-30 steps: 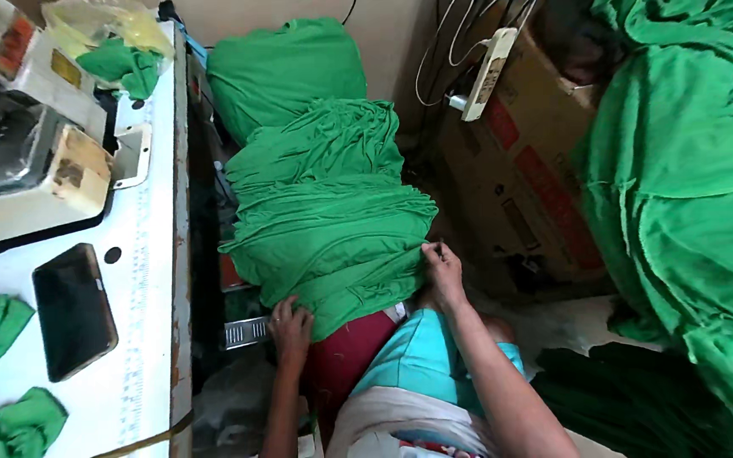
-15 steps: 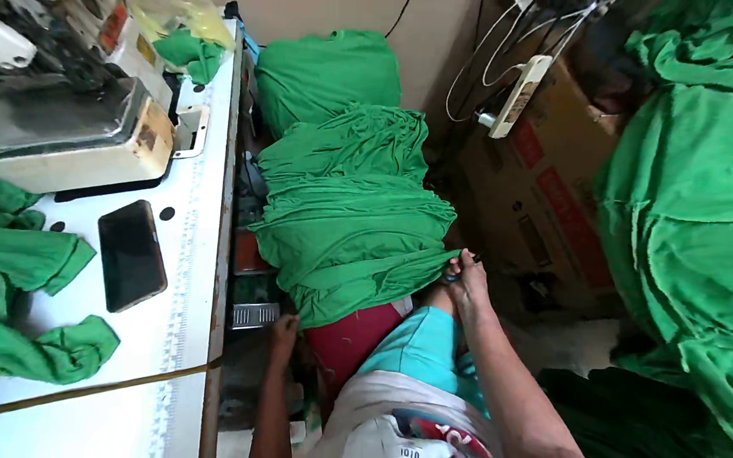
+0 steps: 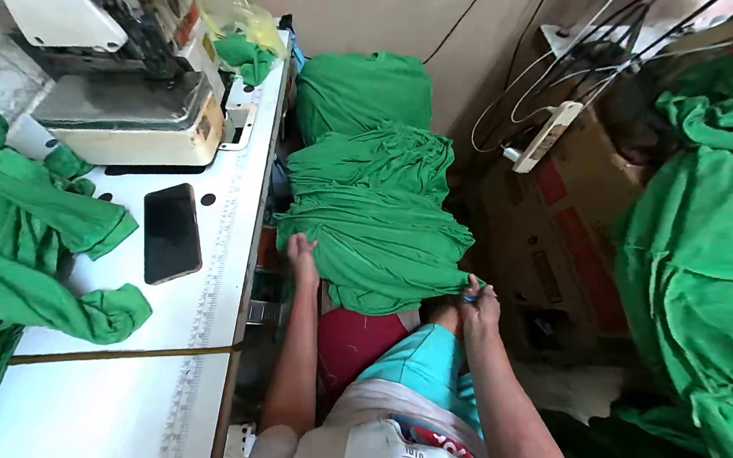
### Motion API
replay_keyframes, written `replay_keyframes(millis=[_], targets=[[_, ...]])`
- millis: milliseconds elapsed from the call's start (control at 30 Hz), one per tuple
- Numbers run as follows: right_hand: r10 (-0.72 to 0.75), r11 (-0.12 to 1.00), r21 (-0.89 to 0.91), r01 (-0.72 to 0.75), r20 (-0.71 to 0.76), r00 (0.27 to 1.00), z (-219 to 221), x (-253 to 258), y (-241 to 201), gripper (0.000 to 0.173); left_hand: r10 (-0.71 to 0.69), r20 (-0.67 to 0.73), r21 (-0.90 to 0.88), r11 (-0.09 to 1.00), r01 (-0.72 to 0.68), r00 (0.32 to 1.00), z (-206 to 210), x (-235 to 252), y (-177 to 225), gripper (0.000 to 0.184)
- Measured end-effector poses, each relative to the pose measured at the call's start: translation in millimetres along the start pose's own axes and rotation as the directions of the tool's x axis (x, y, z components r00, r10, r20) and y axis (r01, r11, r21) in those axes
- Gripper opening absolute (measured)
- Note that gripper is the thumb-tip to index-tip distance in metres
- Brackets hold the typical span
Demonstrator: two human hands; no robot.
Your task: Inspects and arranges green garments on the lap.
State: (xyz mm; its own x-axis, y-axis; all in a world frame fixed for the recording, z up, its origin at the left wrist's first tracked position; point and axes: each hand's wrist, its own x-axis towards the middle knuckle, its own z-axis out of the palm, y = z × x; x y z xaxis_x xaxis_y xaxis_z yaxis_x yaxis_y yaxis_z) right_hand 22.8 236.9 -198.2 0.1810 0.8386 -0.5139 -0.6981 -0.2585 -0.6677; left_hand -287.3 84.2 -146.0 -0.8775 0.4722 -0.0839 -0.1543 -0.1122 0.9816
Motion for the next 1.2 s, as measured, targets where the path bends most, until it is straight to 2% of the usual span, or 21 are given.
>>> replay_keyframes(millis=[67,133,200,233,300,333,400,467,500,533,600,633,700,767,867,967,1000,1067,1133,1200], targets=[[-0.078,0.983,-0.174,0.066,-0.066,0.995,8,-6,3,0.02,0.104,0.122,0.267,0.954,-0.134,0.987,10,11,-18,0.036],[-0.226,0.883,-0.426,0.195,-0.021,0.974,17,-19,3,0.038,0.152,0.256,0.471,0.843,-0.261,0.954,16,15,-23,0.032],[-0.419,0.617,-0.657,0.433,0.192,0.888,30,-40,9,0.041,0.118,0.302,0.543,0.795,-0.272,0.946,17,17,-18,0.037],[-0.436,0.463,-0.694,0.552,0.363,0.823,36,-53,14,0.04,0.1,0.307,0.538,0.802,-0.259,0.946,16,17,-16,0.039],[-0.279,0.265,-0.624,0.735,0.68,0.678,55,-81,29,0.035,0.08,0.313,0.495,0.836,-0.235,0.946,10,17,-16,0.042],[-0.19,0.223,-0.552,0.803,0.784,0.592,67,-91,44,0.031,0.075,0.32,0.47,0.853,-0.227,0.945,8,17,-17,0.042],[0.011,0.164,-0.424,0.891,0.904,0.428,94,-107,76,0.03,0.065,0.34,0.424,0.88,-0.215,0.938,4,17,-16,0.042],[0.25,0.075,-0.387,0.919,0.9,0.358,126,-119,101,0.046,0.043,0.358,0.378,0.906,-0.188,0.933,-2,15,-7,0.041],[0.348,0.01,-0.387,0.922,0.866,0.36,140,-122,110,0.05,0.046,0.347,0.364,0.914,-0.179,0.937,-7,11,-3,0.04],[0.418,-0.061,-0.392,0.918,0.825,0.38,151,-121,117,0.046,0.064,0.314,0.353,0.918,-0.179,0.947,-13,3,0,0.038],[0.48,-0.155,-0.427,0.891,0.756,0.445,166,-114,125,0.036,0.123,0.177,0.404,0.896,-0.186,0.977,-27,-20,-2,0.033],[0.49,-0.165,-0.45,0.878,0.735,0.468,172,-110,126,0.033,0.129,0.097,0.48,0.862,-0.16,0.987,-34,-34,-3,0.031],[0.494,-0.13,-0.479,0.868,0.728,0.476,177,-100,127,0.029,0.033,0.049,0.686,0.726,-0.058,0.998,-48,-60,-12,0.034],[0.501,-0.097,-0.499,0.861,0.723,0.476,178,-93,127,0.03,-0.116,0.101,0.843,0.538,-0.023,0.988,-53,-81,-27,0.04],[0.481,-0.042,-0.541,0.84,0.726,0.492,175,-91,127,0.043,-0.174,0.171,0.929,0.355,-0.1,0.97,-43,-94,-41,0.043],[0.468,-0.038,-0.567,0.823,0.717,0.516,173,-91,128,0.051,-0.313,0.221,0.951,0.28,-0.133,0.924,-29,-85,-32,0.036],[0.471,-0.034,-0.571,0.82,0.715,0.517,173,-91,129,0.051,-0.358,0.224,0.945,0.309,-0.111,0.906,-29,-82,-27,0.033],[0.475,-0.021,-0.577,0.817,0.713,0.516,176,-89,128,0.05,-0.375,0.213,0.873,0.488,-0.003,0.902,-36,-81,-16,0.029],[0.476,-0.017,-0.592,0.806,0.704,0.527,179,-89,126,0.051,-0.31,0.228,0.644,0.759,0.096,0.923,-54,-88,-14,0.023],[0.474,-0.041,-0.607,0.794,0.688,0.55,182,-91,126,0.053,-0.261,0.183,0.318,0.928,0.194,0.948,-80,-100,-19,0.013]])
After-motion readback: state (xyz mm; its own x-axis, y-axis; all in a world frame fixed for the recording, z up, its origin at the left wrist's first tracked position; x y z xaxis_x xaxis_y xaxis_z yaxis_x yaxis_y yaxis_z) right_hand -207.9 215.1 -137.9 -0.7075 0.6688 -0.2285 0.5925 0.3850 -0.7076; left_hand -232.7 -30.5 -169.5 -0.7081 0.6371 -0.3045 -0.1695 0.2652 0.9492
